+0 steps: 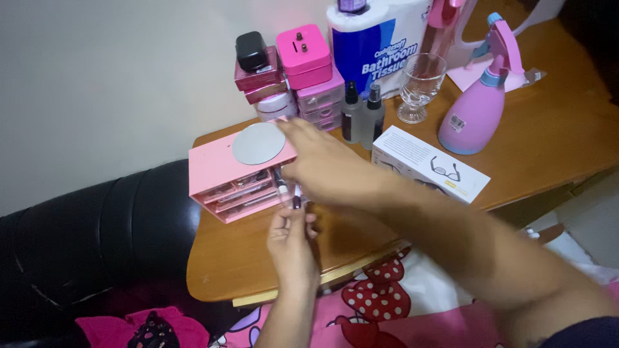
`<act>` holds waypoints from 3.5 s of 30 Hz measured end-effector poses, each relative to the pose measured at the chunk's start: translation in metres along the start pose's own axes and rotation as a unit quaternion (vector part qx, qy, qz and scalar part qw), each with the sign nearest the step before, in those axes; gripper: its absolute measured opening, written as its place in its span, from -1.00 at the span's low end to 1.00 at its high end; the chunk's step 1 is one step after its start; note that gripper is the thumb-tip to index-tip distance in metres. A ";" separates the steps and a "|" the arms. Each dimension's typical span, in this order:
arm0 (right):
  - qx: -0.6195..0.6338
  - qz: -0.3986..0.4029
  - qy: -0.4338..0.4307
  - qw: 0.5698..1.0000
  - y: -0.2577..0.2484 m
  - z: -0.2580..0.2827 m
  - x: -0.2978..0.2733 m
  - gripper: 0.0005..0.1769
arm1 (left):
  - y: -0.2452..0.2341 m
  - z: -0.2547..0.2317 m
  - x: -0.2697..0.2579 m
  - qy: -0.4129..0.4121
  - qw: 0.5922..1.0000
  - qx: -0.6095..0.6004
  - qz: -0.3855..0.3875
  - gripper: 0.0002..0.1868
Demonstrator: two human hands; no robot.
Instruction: The person opens a light blue zippered pouch and removes papers, then places the pouch into a drawer. They then open a plaid cosmetic bag, remove a plastic-wrapped item, and place the bag into the same drawer. Finally, they rearrange several cosmetic containers and a spray bottle on the desk surface.
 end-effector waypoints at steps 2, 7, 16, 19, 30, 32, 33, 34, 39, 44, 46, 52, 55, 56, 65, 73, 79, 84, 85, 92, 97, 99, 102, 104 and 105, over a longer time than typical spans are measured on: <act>-0.154 0.118 -0.035 0.980 0.009 0.011 0.016 -0.74 | 0.001 0.004 -0.003 -0.007 1.000 0.011 0.004 -0.94; -0.334 0.104 -0.186 0.918 0.013 0.037 0.027 -0.80 | 0.002 0.005 -0.008 -0.023 1.000 0.016 0.002 -0.92; -0.276 0.068 -0.303 0.909 -0.021 0.042 0.019 -0.84 | 0.005 -0.005 -0.007 -0.008 1.000 -0.009 0.022 -0.89; -0.256 0.080 -0.329 0.906 -0.027 0.037 0.009 -0.84 | 0.006 -0.005 -0.009 -0.013 1.000 -0.007 0.021 -0.88; -0.260 0.048 -0.391 0.881 -0.016 0.028 -0.004 -0.78 | 0.012 -0.016 -0.011 0.027 0.999 0.007 0.041 -0.85; -0.262 0.050 -0.387 0.882 -0.015 0.029 -0.002 -0.80 | 0.011 -0.017 -0.009 0.032 0.999 -0.011 0.037 -0.85; -0.262 0.052 -0.385 0.883 -0.014 0.029 -0.002 -0.80 | 0.009 -0.018 -0.009 0.033 0.999 -0.021 0.034 -0.85; -0.254 0.044 -0.382 0.888 -0.015 0.029 -0.002 -0.79 | 0.009 -0.018 -0.008 0.037 0.999 -0.011 0.035 -0.87; -0.218 0.031 -0.347 0.912 -0.024 0.022 0.000 -0.78 | 0.008 -0.016 -0.005 0.033 0.999 -0.007 0.025 -0.89; -0.237 0.081 -0.372 0.894 -0.018 0.036 0.004 -0.79 | 0.011 -0.016 -0.010 0.042 0.998 -0.032 0.029 -0.90; -0.232 0.079 -0.387 0.889 -0.019 0.045 0.001 -0.80 | 0.009 -0.018 -0.014 0.048 0.998 -0.032 0.028 -0.89; -0.296 0.067 -0.374 0.877 -0.019 0.044 0.002 -0.78 | 0.006 -0.016 -0.013 0.040 0.998 -0.050 0.026 -0.89; -0.328 0.082 -0.337 0.879 -0.006 0.033 0.013 -0.76 | 0.014 -0.009 -0.012 0.011 1.000 -0.019 0.016 -0.88; -0.317 0.076 -0.330 0.886 -0.004 0.032 0.016 -0.75 | 0.015 -0.009 -0.011 0.007 1.000 -0.020 0.015 -0.87; -0.098 -0.084 -0.171 0.977 -0.022 -0.013 -0.025 -0.67 | 0.012 -0.013 0.036 0.002 1.000 0.009 0.017 -0.87; 0.099 -0.116 0.072 0.986 0.049 -0.052 -0.052 -0.10 | -0.005 -0.043 0.051 0.135 0.978 0.158 0.008 -0.77; 0.270 -0.057 0.183 0.944 0.094 -0.069 -0.011 0.00 | -0.065 -0.101 0.049 0.297 0.605 0.704 -0.223 -0.02; 0.322 -0.041 0.221 0.919 0.109 -0.057 0.024 -0.07 | -0.101 -0.090 0.108 0.217 0.883 0.408 -0.077 -0.09; 0.314 -0.002 0.247 0.917 0.113 -0.057 0.033 -0.06 | -0.106 -0.091 0.119 0.192 0.901 0.380 -0.084 -0.07; 0.155 0.008 0.278 0.948 0.108 -0.075 0.079 -0.16 | -0.136 -0.103 0.193 0.081 0.884 0.442 -0.126 0.03; 0.161 -0.010 0.254 0.954 0.114 -0.076 0.097 -0.27 | -0.146 -0.099 0.214 0.076 0.899 0.402 -0.155 -0.02; 0.182 0.007 0.268 0.946 0.119 -0.075 0.098 -0.19 | -0.148 -0.097 0.210 0.054 0.927 0.334 -0.161 -0.06; 0.172 0.047 0.286 0.941 0.125 -0.076 0.101 -0.05 | -0.142 -0.104 0.208 0.099 0.929 0.326 -0.146 -0.13; 0.166 -0.003 0.225 0.960 0.122 -0.070 0.106 -0.16 | -0.144 -0.106 0.205 0.138 0.914 0.340 -0.174 -0.15; 0.163 -0.028 0.194 0.967 0.120 -0.067 0.108 -0.21 | -0.147 -0.106 0.205 0.151 0.904 0.340 -0.209 -0.15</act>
Point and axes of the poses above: each hand's wrist, its own x-axis towards the middle knuckle, its own y-axis out of the palm, z = x × y, the point moved 5 cm from there along x, towards the middle knuckle, and after that the axes turned 9 degrees about z, right-handed, at the moved point
